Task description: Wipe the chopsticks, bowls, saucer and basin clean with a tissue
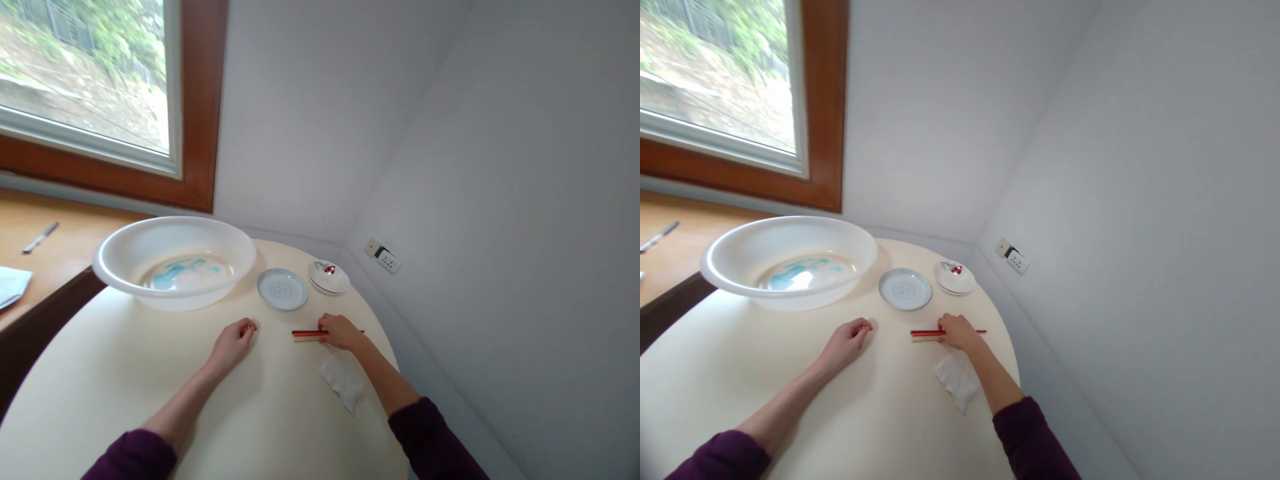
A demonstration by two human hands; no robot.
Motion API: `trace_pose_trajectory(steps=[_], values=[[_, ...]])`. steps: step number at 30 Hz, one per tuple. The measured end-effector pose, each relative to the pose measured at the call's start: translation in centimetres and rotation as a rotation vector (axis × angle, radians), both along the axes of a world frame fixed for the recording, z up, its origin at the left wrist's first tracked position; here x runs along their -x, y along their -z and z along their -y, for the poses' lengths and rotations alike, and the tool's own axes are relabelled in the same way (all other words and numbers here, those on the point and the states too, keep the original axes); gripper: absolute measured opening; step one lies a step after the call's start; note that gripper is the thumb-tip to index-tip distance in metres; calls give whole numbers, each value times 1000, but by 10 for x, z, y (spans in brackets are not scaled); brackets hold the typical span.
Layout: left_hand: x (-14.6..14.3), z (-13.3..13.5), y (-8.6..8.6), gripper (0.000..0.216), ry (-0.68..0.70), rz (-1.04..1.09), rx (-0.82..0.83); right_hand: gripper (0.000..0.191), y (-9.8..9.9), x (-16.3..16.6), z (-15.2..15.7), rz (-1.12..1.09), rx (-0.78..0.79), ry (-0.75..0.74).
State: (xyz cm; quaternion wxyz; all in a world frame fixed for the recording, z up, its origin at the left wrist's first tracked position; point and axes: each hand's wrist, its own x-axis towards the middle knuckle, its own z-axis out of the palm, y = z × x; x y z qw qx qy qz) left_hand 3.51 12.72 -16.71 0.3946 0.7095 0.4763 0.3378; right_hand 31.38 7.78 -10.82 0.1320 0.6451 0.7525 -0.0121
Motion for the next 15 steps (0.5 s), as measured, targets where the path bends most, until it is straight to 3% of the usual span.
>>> trace_pose_trajectory(steps=[6, 15], values=[[0, 0, 1, 23, -1, 2, -4, 19, 6, 14, 13, 111, -46, -45], [1, -1, 2, 22, -9, 4, -4, 30, 20, 33, 20, 234, -84, -63]])
